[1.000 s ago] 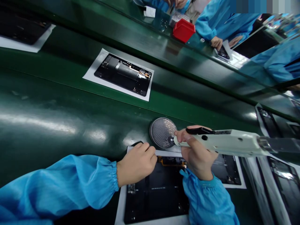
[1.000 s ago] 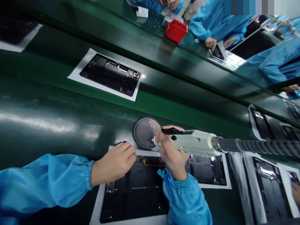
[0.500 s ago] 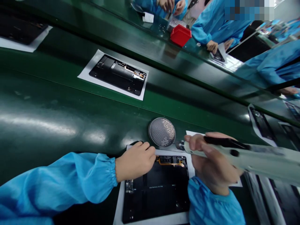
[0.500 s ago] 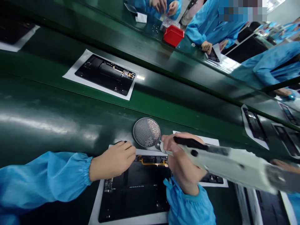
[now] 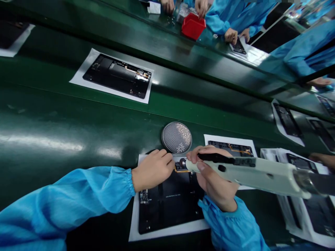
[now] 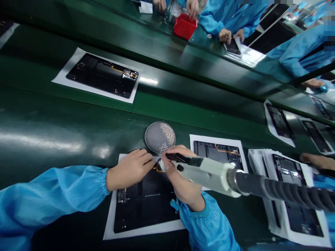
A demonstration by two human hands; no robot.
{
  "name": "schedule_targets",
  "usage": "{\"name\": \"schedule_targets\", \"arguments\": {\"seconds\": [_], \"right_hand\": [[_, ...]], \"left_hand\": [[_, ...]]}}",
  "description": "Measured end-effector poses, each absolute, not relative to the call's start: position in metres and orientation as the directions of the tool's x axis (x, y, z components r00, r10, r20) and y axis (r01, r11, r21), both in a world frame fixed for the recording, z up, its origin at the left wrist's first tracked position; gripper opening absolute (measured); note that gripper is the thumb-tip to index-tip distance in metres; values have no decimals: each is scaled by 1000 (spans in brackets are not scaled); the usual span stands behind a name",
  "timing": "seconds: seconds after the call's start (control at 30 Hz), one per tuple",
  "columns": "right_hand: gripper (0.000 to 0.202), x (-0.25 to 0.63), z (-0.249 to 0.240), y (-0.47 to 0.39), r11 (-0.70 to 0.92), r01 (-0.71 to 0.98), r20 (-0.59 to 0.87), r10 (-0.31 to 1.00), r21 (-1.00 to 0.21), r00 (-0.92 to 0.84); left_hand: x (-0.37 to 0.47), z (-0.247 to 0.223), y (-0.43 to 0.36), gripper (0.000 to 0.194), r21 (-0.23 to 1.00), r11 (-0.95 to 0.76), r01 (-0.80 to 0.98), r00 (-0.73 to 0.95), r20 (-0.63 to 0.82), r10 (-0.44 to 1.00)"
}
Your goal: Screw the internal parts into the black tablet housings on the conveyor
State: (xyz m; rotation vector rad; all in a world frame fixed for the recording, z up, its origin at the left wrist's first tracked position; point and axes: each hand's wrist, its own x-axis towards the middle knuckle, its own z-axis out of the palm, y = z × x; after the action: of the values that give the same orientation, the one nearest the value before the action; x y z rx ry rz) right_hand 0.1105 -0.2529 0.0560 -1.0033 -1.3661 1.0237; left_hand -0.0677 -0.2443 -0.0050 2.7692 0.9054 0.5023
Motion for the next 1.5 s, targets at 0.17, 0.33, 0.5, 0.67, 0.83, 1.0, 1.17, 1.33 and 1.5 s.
{"name": "schedule_targets", "arguments": {"seconds": [0.17, 0.33, 0.5, 0.67, 0.83, 1.0, 1.17, 1.33, 1.5], "right_hand": [[21, 111, 54, -252, 281, 31, 280, 959, -959, -38], [20, 112, 53, -256, 252, 62, 250, 968, -966, -38], [19, 108, 55, -261, 187, 89, 186, 982, -978, -16], [18, 108, 52, -261, 187, 108, 187, 982, -976, -13], [20, 110, 49, -260, 161, 110, 159, 987, -981, -26], [20, 110, 49, -261, 146, 131, 145, 989, -980, -17], [18, 106, 48, -258, 177, 120, 173, 984, -977, -43], [16, 102, 46, -257, 207, 58, 201, 975, -977, -92], [20, 107, 46, -260, 206, 70, 199, 975, -976, -100]], "left_hand": [[-66, -7, -244, 19, 258, -803, 537, 745, 301, 595], [-67, -5, -246, 21, 235, -830, 506, 755, 343, 558], [-71, 0, -252, 23, 190, -862, 471, 790, 345, 507], [-73, 3, -261, 23, 200, -858, 473, 798, 315, 514], [-73, 4, -262, 25, 213, -855, 472, 803, 296, 517], [-73, 6, -260, 26, 214, -853, 475, 804, 288, 520], [-72, 7, -260, 27, 217, -848, 484, 798, 287, 529], [-71, 5, -263, 26, 216, -843, 493, 794, 285, 537], [-71, 5, -268, 27, 179, -835, 520, 770, 325, 549]]}}
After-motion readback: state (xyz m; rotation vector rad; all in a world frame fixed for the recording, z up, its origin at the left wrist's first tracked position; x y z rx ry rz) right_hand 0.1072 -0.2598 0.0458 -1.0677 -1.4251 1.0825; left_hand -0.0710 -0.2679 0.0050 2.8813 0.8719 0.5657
